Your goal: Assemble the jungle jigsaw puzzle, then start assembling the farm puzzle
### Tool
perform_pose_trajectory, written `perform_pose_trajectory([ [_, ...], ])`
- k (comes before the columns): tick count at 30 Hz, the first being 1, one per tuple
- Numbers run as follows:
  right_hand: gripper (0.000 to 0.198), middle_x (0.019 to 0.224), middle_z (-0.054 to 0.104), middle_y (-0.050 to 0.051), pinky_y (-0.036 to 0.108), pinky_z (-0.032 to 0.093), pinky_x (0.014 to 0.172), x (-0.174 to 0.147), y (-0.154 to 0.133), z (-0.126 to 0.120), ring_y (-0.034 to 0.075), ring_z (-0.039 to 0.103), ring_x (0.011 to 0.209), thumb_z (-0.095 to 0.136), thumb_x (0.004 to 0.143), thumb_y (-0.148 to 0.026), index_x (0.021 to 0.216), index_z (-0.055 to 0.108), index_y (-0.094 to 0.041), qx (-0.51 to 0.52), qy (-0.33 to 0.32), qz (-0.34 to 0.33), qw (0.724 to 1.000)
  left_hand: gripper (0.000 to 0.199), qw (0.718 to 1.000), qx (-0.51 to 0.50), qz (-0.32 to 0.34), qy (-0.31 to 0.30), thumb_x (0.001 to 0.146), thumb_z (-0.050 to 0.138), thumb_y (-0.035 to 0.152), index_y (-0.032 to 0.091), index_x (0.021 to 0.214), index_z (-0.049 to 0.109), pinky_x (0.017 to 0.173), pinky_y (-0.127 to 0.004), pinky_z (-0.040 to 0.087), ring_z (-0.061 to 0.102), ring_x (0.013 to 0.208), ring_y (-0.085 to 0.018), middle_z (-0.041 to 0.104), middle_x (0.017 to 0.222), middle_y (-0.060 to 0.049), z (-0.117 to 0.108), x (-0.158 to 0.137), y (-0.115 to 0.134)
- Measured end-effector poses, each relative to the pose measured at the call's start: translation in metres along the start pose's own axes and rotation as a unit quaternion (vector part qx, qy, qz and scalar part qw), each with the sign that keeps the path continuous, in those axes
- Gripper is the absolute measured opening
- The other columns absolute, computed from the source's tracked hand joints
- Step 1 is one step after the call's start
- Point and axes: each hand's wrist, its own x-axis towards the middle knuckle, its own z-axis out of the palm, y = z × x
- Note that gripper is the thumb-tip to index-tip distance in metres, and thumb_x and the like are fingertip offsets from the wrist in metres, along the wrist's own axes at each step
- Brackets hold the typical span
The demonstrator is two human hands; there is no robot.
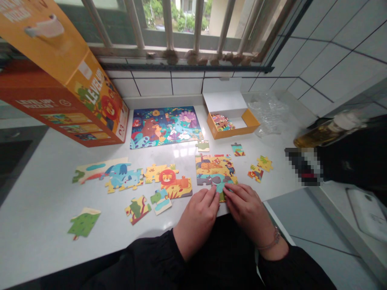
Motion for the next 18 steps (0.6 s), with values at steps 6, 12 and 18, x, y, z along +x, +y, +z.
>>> perform_pose_trajectory([
  [6,0.030,0.138,0.077,0.010,0.048,0.054,0.104,-0.004,0.000,0.002,0.030,0.067,0.121,0.064,0.107,-0.017,0.135,0.074,-0.019,-0.010,0.000,-0.010,1.000,0.037,1.000,0.011,-0.018,-0.001,0.108,0.058,0.017,0.008,0.143,0.068,0.104,-0.050,0.056,0.067,0.127,-0.034,0.069,0.151,-0.019,0.004,0.001,0.005],
  [12,0.030,0.138,0.077,0.010,0.048,0.052,0.106,-0.005,0.002,0.001,0.030,0.067,0.123,0.064,0.106,-0.018,0.135,0.073,-0.021,-0.008,-0.005,-0.010,1.000,0.027,0.999,-0.034,0.040,0.012,0.107,0.062,0.018,0.011,0.131,0.071,0.100,-0.045,0.057,0.071,0.115,-0.029,0.076,0.133,-0.017,-0.017,-0.020,0.012],
  [18,0.032,0.137,0.076,0.011,0.051,0.052,0.106,-0.006,0.002,0.001,0.030,0.066,0.124,0.064,0.106,-0.019,0.138,0.067,-0.021,0.023,0.005,0.005,1.000,0.022,0.997,-0.060,0.027,0.040,0.106,0.061,0.013,0.018,0.124,0.071,0.099,-0.044,0.059,0.072,0.105,-0.025,0.080,0.115,-0.009,-0.067,-0.075,-0.004],
])
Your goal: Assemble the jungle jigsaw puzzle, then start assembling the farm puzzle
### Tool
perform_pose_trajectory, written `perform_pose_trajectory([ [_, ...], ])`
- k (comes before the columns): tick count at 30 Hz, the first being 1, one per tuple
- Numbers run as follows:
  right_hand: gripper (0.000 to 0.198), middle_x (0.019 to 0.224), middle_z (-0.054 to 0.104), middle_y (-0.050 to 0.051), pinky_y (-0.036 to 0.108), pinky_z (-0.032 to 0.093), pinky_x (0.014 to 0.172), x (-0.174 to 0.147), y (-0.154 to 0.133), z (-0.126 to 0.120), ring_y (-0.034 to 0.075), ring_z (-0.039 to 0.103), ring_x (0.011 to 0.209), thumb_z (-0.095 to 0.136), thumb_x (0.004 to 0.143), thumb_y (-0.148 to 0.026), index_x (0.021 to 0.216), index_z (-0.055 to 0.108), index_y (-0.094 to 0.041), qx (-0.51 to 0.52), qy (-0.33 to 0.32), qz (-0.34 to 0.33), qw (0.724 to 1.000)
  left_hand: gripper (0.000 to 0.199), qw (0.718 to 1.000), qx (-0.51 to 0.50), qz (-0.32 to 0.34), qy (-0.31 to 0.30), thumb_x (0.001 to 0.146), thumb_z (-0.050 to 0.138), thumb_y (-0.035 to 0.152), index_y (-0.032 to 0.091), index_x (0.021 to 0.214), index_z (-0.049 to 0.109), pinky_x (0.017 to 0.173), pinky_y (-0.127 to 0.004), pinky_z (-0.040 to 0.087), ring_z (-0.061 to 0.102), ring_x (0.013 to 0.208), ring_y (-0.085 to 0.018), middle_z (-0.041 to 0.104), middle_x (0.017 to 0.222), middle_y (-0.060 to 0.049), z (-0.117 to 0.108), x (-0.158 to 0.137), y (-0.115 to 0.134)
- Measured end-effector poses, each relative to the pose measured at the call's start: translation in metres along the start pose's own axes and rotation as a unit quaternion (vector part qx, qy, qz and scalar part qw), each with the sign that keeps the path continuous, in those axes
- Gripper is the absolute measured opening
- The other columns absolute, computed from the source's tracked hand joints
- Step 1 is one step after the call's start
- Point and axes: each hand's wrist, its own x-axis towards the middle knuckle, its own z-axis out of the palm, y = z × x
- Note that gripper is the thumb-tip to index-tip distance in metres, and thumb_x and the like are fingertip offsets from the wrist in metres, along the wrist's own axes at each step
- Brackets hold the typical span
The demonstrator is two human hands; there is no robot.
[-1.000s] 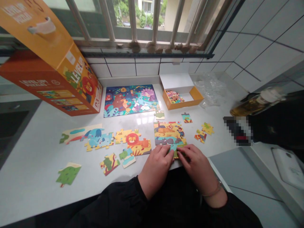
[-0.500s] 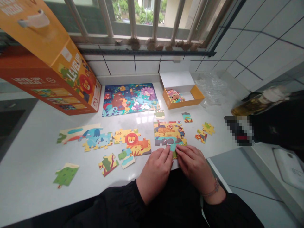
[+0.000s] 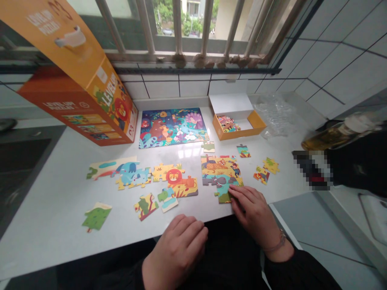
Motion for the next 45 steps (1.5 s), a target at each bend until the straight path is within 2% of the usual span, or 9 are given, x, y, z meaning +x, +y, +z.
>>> perform_pose_trajectory([
  [5,0.026,0.122,0.074,0.013,0.054,0.056,0.101,-0.003,-0.009,0.002,0.031,0.066,0.116,0.063,0.105,-0.017,0.130,0.066,-0.022,0.033,0.074,0.034,0.996,0.023,0.986,0.106,-0.118,0.049,0.108,0.062,0.018,0.017,0.130,0.069,0.101,-0.047,0.058,0.073,0.114,-0.030,0.078,0.128,-0.014,-0.026,-0.035,-0.030],
  [8,0.023,0.115,0.072,0.012,0.054,0.057,0.098,-0.005,-0.023,0.004,0.030,0.066,0.110,0.064,0.103,-0.016,0.124,0.069,-0.023,0.046,0.094,0.032,0.994,0.026,0.979,0.138,-0.143,0.048,0.109,0.065,0.025,0.017,0.133,0.069,0.102,-0.048,0.058,0.073,0.118,-0.031,0.077,0.133,-0.015,-0.028,-0.051,-0.041],
  [17,0.025,0.109,0.076,0.009,0.047,0.058,0.098,-0.005,-0.092,0.017,0.026,0.070,0.106,0.064,0.101,-0.010,0.120,0.073,-0.023,0.109,0.039,-0.048,0.992,0.031,0.989,0.110,-0.091,0.028,0.105,0.073,0.022,0.017,0.135,0.072,0.112,-0.047,0.056,0.074,0.125,-0.029,0.079,0.135,-0.013,-0.035,-0.077,-0.035],
  [23,0.023,0.115,0.082,0.008,0.044,0.055,0.098,0.006,-0.131,0.030,0.025,0.071,0.104,0.068,0.105,-0.021,0.128,0.073,-0.022,0.093,0.019,-0.135,0.986,0.041,0.998,0.053,-0.022,-0.003,0.110,0.048,0.006,0.020,0.142,0.070,0.120,-0.045,0.051,0.072,0.130,-0.022,0.078,0.140,-0.007,-0.039,-0.079,-0.038],
  [27,0.020,0.115,0.083,0.006,0.043,0.053,0.095,0.008,-0.131,0.035,0.024,0.070,0.102,0.059,0.111,-0.022,0.123,0.076,-0.024,0.083,0.008,-0.141,0.987,0.037,0.999,0.039,-0.008,0.013,0.111,0.049,0.007,0.017,0.140,0.071,0.122,-0.045,0.049,0.071,0.130,-0.023,0.079,0.139,-0.007,-0.037,-0.075,-0.033],
  [32,0.026,0.119,0.083,0.007,0.045,0.052,0.096,0.003,-0.120,0.033,0.024,0.069,0.104,0.053,0.113,-0.019,0.125,0.076,-0.023,0.088,-0.002,-0.142,0.986,0.028,0.989,0.082,-0.099,0.075,0.102,0.075,0.016,0.019,0.130,0.073,0.110,-0.047,0.057,0.075,0.119,-0.028,0.082,0.127,-0.010,-0.042,-0.080,-0.034],
  [38,0.024,0.120,0.082,0.008,0.046,0.057,0.093,-0.001,-0.111,0.032,0.025,0.070,0.102,0.057,0.110,-0.015,0.119,0.078,-0.022,0.106,0.006,-0.157,0.982,0.035,0.970,0.134,-0.192,0.060,0.106,0.074,0.035,0.020,0.138,0.069,0.105,-0.050,0.059,0.073,0.123,-0.032,0.076,0.135,-0.015,-0.054,-0.095,-0.052],
  [41,0.025,0.120,0.082,0.010,0.044,0.061,0.089,-0.001,-0.107,0.029,0.025,0.072,0.101,0.059,0.108,-0.013,0.122,0.078,-0.021,0.114,0.009,-0.167,0.979,0.037,0.979,0.132,-0.154,0.033,0.107,0.073,0.036,0.021,0.140,0.069,0.105,-0.048,0.059,0.074,0.122,-0.031,0.077,0.136,-0.014,-0.056,-0.104,-0.057],
  [45,0.032,0.120,0.083,0.011,0.042,0.064,0.087,0.000,-0.102,0.022,0.024,0.074,0.100,0.057,0.108,-0.010,0.130,0.077,-0.021,0.134,0.014,-0.176,0.975,0.041,0.988,0.127,-0.093,0.002,0.106,0.069,0.020,0.027,0.146,0.069,0.105,-0.043,0.059,0.076,0.118,-0.026,0.079,0.132,-0.008,-0.056,-0.114,-0.055],
])
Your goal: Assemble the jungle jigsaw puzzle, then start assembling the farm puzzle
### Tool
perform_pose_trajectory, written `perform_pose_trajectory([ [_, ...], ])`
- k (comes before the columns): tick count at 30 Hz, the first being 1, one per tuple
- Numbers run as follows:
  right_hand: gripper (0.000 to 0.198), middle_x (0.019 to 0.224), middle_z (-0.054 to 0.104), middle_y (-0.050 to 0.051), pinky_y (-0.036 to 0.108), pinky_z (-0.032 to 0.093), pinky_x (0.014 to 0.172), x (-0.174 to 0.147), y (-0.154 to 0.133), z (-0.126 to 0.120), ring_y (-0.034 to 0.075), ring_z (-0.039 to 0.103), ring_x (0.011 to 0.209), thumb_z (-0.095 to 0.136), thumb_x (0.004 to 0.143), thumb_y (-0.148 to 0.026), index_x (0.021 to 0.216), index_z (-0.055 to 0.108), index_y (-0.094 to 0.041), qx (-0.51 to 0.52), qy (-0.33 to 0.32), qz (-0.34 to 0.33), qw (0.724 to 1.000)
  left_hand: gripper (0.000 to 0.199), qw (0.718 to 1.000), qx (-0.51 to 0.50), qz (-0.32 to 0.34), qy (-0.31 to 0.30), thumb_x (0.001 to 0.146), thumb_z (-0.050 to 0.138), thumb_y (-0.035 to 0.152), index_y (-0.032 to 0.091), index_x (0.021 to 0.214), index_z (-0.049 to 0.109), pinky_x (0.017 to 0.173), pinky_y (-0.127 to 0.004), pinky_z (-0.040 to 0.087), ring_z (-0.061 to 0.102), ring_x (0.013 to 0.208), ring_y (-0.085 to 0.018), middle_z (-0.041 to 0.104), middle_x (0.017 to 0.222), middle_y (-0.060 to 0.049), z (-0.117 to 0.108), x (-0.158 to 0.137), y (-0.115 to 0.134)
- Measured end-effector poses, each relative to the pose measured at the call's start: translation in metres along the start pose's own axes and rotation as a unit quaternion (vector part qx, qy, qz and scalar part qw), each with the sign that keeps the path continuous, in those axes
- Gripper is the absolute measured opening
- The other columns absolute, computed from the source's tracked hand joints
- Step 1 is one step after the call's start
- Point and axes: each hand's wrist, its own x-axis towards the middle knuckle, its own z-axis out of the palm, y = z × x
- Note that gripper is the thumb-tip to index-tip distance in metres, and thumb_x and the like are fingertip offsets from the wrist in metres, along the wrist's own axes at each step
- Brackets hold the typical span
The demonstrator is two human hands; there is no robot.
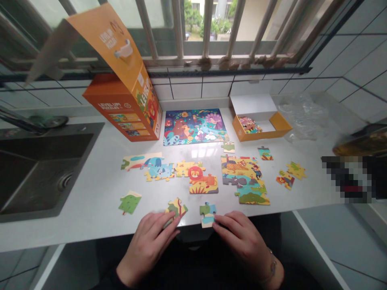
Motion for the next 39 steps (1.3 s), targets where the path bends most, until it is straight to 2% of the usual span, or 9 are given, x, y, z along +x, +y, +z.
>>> perform_pose_trajectory([
  [3,0.034,0.116,0.083,0.012,0.041,0.065,0.085,0.000,0.001,-0.005,0.024,0.075,0.098,0.057,0.107,-0.008,0.133,0.076,-0.019,0.015,0.019,-0.006,1.000,0.044,1.000,-0.010,0.012,-0.016,0.106,0.064,0.013,0.028,0.147,0.069,0.107,-0.043,0.058,0.075,0.117,-0.025,0.080,0.128,-0.007,0.001,0.002,0.006],
  [7,0.036,0.114,0.083,0.013,0.040,0.067,0.087,-0.002,0.001,-0.010,0.025,0.076,0.099,0.057,0.106,-0.006,0.135,0.076,-0.016,0.015,0.030,-0.005,0.999,0.041,1.000,-0.009,-0.001,-0.018,0.107,0.067,0.022,0.020,0.148,0.067,0.106,-0.045,0.057,0.073,0.114,-0.028,0.078,0.125,-0.011,0.004,0.017,0.016],
  [16,0.034,0.115,0.083,0.011,0.040,0.067,0.090,-0.015,0.004,-0.012,0.025,0.077,0.103,0.058,0.107,-0.008,0.134,0.076,-0.018,-0.003,0.034,-0.003,0.999,0.034,1.000,0.005,-0.018,-0.015,0.111,0.060,0.020,0.019,0.144,0.066,0.107,-0.045,0.055,0.073,0.115,-0.026,0.078,0.127,-0.012,0.002,0.033,0.024],
  [20,0.030,0.111,0.083,0.011,0.040,0.065,0.088,-0.008,0.001,-0.011,0.024,0.076,0.101,0.059,0.107,-0.008,0.128,0.078,-0.017,-0.006,0.026,-0.009,1.000,0.034,0.998,0.037,-0.043,-0.009,0.111,0.058,0.022,0.019,0.144,0.065,0.101,-0.045,0.056,0.073,0.118,-0.029,0.077,0.131,-0.013,-0.001,0.028,0.012],
  [26,0.018,0.106,0.082,0.008,0.040,0.059,0.084,0.018,-0.002,0.007,0.021,0.072,0.093,0.064,0.107,-0.013,0.118,0.077,-0.017,-0.038,0.010,-0.024,0.999,0.035,0.989,0.101,-0.106,0.005,0.111,0.055,0.041,0.021,0.136,0.069,0.091,-0.050,0.056,0.073,0.111,-0.037,0.076,0.127,-0.015,0.006,0.009,-0.029],
  [31,0.018,0.115,0.083,0.006,0.041,0.058,0.087,0.033,-0.003,0.018,0.023,0.071,0.100,0.058,0.112,-0.022,0.122,0.074,-0.021,-0.051,-0.025,-0.010,0.998,0.042,0.986,0.106,-0.129,0.006,0.111,0.054,0.045,0.017,0.139,0.067,0.098,-0.055,0.055,0.072,0.117,-0.041,0.075,0.132,-0.020,0.008,0.012,-0.035],
  [33,0.020,0.121,0.082,0.006,0.043,0.058,0.094,0.030,0.006,0.009,0.024,0.071,0.106,0.060,0.111,-0.021,0.125,0.073,-0.023,-0.057,-0.015,0.018,0.998,0.039,0.993,0.071,-0.090,0.018,0.111,0.056,0.041,0.020,0.141,0.066,0.104,-0.053,0.054,0.072,0.119,-0.038,0.075,0.135,-0.017,0.009,0.020,-0.025],
  [35,0.025,0.124,0.081,0.008,0.046,0.057,0.101,0.020,0.029,-0.009,0.026,0.071,0.112,0.060,0.109,-0.018,0.130,0.072,-0.023,-0.088,0.015,0.080,0.993,0.038,0.999,0.028,-0.030,0.014,0.110,0.059,0.033,0.023,0.147,0.065,0.111,-0.049,0.052,0.071,0.126,-0.034,0.073,0.144,-0.014,0.012,0.031,-0.009],
  [39,0.026,0.122,0.080,0.015,0.053,0.056,0.107,-0.011,0.113,-0.070,0.032,0.072,0.114,0.055,0.108,-0.022,0.126,0.074,-0.020,-0.223,0.087,0.238,0.941,0.047,0.997,-0.016,0.077,-0.018,0.108,0.059,0.018,0.025,0.155,0.062,0.127,-0.043,0.042,0.066,0.141,-0.025,0.069,0.155,-0.008,0.021,0.052,0.021],
])
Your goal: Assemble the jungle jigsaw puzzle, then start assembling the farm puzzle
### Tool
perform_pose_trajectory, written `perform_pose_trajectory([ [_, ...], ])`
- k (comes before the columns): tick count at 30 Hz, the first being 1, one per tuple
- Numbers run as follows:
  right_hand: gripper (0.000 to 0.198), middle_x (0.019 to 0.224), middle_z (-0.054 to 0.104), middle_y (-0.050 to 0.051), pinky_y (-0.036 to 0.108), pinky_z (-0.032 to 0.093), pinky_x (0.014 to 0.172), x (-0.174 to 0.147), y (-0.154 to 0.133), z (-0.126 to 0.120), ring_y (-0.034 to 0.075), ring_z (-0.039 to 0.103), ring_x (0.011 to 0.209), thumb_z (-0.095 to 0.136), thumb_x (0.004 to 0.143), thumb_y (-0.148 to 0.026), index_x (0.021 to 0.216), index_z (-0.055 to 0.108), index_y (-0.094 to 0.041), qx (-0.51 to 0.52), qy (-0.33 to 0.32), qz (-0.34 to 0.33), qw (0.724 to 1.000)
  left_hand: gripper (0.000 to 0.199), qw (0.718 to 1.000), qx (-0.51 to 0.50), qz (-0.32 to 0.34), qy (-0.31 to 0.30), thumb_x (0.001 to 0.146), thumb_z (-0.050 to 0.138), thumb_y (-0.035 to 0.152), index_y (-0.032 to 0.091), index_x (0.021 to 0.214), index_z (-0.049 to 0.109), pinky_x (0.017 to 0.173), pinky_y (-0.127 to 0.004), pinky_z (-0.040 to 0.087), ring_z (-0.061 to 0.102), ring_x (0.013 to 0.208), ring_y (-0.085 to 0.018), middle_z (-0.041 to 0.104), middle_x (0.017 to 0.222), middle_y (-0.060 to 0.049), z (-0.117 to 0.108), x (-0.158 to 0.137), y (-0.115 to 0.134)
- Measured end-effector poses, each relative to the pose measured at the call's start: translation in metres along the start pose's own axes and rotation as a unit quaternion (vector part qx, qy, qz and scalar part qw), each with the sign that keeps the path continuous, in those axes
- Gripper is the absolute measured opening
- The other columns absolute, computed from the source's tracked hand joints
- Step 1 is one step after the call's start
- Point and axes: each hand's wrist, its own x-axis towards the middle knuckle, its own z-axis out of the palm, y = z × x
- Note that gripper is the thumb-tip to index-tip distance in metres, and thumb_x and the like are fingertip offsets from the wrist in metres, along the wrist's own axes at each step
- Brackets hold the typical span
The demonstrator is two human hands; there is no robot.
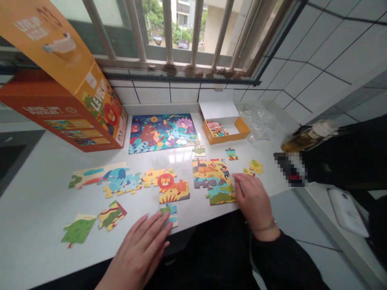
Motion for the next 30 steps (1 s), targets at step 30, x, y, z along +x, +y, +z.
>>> perform_pose_trajectory([
  [30,0.044,0.092,0.076,0.009,0.038,0.056,0.066,0.023,0.086,-0.047,0.023,0.068,0.072,0.071,0.090,-0.059,0.113,0.071,-0.022,0.150,0.018,0.369,0.917,0.024,0.996,0.016,-0.083,0.042,0.108,0.062,0.020,0.021,0.129,0.073,0.113,-0.050,0.050,0.071,0.122,-0.030,0.076,0.136,-0.013,-0.006,-0.007,-0.008],
])
